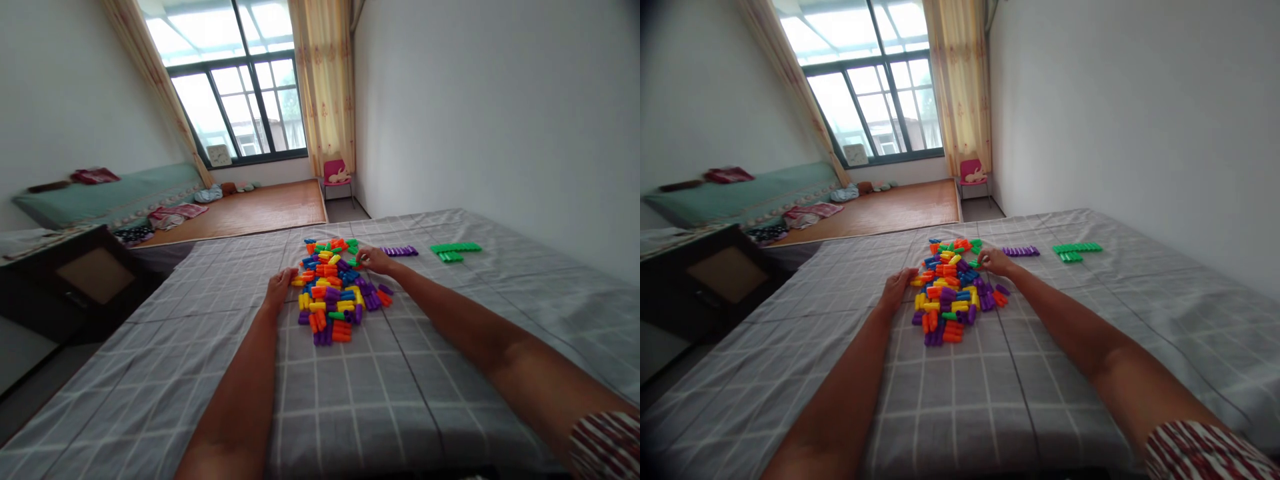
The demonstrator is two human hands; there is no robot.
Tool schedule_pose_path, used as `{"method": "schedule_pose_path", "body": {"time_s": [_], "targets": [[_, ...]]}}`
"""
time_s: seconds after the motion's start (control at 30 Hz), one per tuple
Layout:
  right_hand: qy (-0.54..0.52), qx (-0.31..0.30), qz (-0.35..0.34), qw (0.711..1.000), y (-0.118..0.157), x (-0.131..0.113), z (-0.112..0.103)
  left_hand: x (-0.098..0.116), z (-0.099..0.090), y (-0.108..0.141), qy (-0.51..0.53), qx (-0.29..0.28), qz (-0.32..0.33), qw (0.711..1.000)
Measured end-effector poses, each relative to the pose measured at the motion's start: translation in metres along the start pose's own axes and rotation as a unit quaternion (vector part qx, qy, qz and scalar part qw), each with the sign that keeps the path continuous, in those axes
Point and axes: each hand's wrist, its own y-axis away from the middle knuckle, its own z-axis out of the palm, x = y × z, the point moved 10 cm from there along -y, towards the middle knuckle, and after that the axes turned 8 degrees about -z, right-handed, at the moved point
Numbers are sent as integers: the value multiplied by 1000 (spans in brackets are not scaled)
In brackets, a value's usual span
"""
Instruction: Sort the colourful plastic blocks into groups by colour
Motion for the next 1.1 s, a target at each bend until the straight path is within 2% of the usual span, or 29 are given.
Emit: {"method": "schedule_pose_path", "body": {"time_s": [0.1,0.2,0.33,0.43,0.5,0.6,0.67,0.8,0.93,1.1], "targets": [[-89,25,25,995,22,10,-3,-1,0,0,0,4,-6,1000],[-124,71,40,989,41,20,-8,0,0,2,-5,6,-11,1000],[-102,76,20,992,55,25,-13,3,-1,4,-22,12,-11,1000],[-68,66,50,994,60,37,-15,3,0,5,-28,10,-14,999],[-49,82,73,993,61,43,-18,4,0,5,-27,9,-14,1000],[-37,107,66,991,59,37,-21,6,1,6,-31,8,-10,999],[-40,86,33,995,56,26,-16,7,1,7,-35,8,-8,999],[-63,3,-12,998,54,10,-5,7,2,8,-35,9,-17,999],[-156,-68,-20,985,58,12,0,7,2,8,-34,8,-19,999],[-233,-113,-17,966,64,18,2,7,2,8,-43,7,-14,999]]}}
